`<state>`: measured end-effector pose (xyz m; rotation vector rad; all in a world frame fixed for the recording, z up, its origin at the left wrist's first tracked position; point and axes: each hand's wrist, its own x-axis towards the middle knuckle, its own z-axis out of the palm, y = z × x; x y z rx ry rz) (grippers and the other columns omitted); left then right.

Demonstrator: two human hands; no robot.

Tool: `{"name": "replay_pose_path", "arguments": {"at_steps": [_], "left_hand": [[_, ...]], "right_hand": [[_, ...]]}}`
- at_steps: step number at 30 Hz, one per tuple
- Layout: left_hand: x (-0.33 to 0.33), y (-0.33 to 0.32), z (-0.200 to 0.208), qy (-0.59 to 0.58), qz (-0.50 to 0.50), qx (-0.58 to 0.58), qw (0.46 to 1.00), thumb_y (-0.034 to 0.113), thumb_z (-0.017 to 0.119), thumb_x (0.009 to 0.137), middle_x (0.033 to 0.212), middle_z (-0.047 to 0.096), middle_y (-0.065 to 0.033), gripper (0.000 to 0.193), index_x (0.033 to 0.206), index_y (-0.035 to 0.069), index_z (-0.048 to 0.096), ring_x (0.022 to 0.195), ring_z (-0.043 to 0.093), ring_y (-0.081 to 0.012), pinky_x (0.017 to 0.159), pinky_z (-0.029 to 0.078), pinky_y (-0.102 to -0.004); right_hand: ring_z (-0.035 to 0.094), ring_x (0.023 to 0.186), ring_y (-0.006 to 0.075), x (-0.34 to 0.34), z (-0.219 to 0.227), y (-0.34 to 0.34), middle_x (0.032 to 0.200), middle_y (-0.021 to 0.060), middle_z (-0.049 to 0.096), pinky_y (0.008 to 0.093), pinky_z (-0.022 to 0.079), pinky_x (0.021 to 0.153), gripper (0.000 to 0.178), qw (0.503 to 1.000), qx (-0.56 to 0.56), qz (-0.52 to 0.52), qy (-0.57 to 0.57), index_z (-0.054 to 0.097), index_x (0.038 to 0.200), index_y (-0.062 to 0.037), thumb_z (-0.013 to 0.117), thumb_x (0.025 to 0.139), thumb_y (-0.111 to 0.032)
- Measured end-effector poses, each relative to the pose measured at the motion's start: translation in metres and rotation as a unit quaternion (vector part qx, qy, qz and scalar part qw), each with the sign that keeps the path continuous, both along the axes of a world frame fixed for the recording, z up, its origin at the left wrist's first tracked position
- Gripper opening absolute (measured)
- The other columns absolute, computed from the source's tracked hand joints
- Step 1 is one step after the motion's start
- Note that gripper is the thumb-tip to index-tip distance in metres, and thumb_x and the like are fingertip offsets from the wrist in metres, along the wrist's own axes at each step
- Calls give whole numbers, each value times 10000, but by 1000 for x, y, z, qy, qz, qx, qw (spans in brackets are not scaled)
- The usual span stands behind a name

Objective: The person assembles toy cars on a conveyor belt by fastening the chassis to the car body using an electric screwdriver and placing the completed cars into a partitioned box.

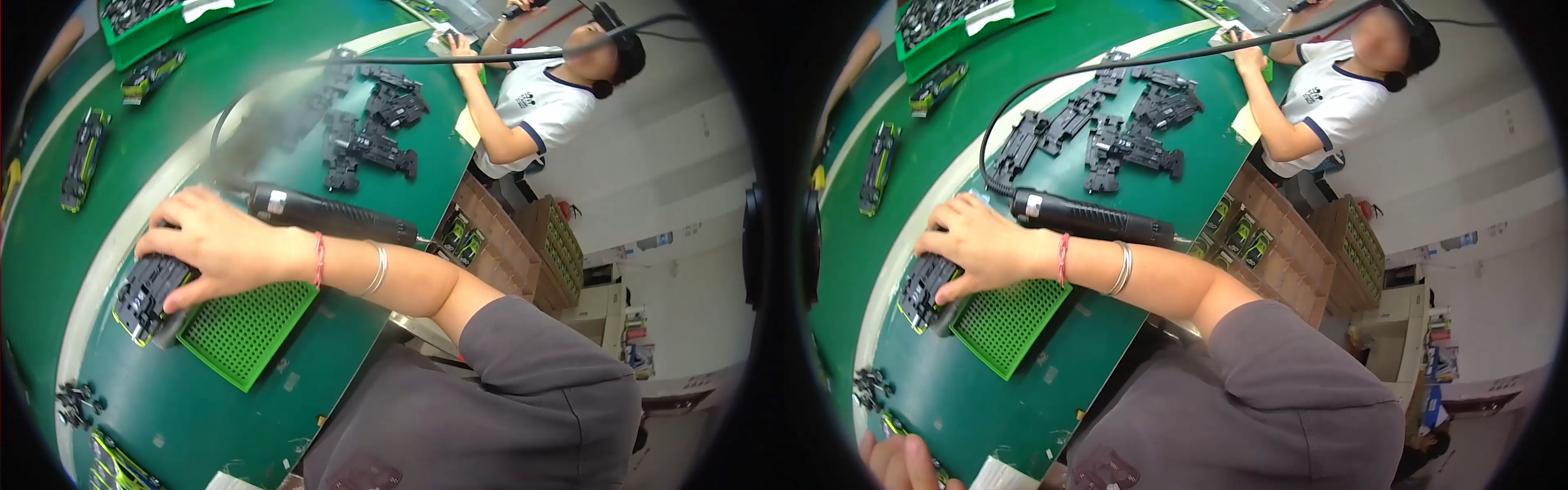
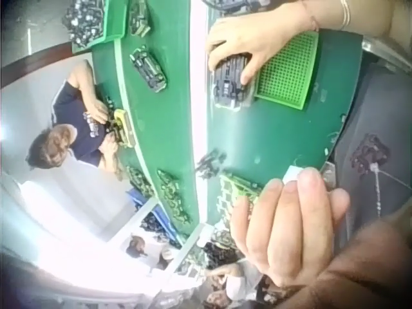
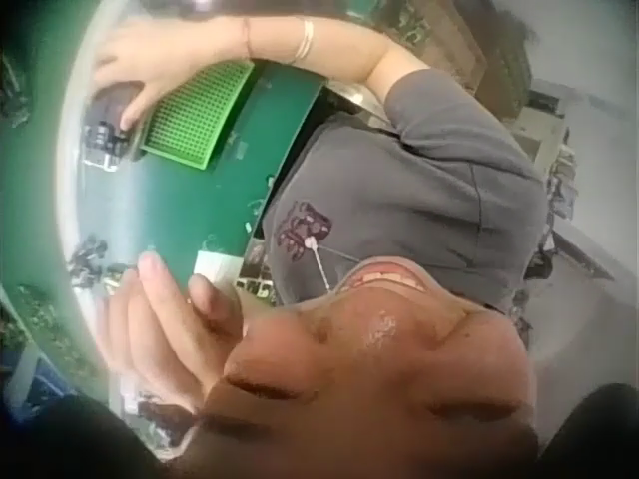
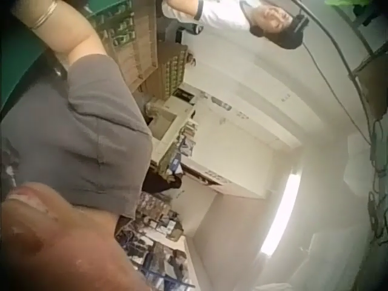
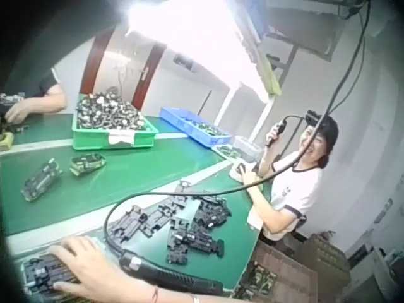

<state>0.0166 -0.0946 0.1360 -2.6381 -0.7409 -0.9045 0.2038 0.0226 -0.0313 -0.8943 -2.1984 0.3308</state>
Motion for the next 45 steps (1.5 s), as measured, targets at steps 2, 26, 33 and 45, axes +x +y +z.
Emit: {"name": "replay_pose_path", "arguments": {"at_steps": [2, 26, 33, 45], "left_hand": [[3, -4, 3, 15, 31, -53, 998, 175, 532, 913, 726, 598, -103, 255, 882, -40, 664, 617, 584, -194, 653, 542, -358], [-9, 7, -131, -416, 213, -555, 688, 115, 515, 898, 695, 536, -23, 506, 1362, 1, 350, 543, 470, -97, 514, 395, -228], [-10, 14, -138, -619, 54, -616, 484, 124, 468, 896, 635, 411, 14, 541, 1385, -5, 278, 501, 379, -88, 494, 350, -258], [-10, -7, -153, -701, -14, -618, 356, 92, 425, 901, 591, 369, 17, 485, 1375, 55, 327, 457, 335, -81, 459, 320, -230]], "right_hand": [[476, 1033, 303, -7, -3, 3, 1045, 107, 519, 410, 351, 923, 542, 1000, -6, 17, 23, 566, 1088, -104, 760, 669, -388], [452, 1138, 300, 2, 7, -3, 1144, 105, 525, 416, 303, 1000, 487, 1000, -25, 14, -13, 540, 1116, -89, 716, 732, -332], [460, 1119, 298, -3, 1, 2, 1114, 95, 536, 404, 304, 995, 487, 999, -35, 8, -6, 544, 1115, -95, 724, 722, -320], [495, 1023, 326, -9, 7, -6, 1051, 116, 552, 412, 353, 905, 486, 999, -27, 16, -24, 555, 1048, -63, 743, 659, -284]]}}
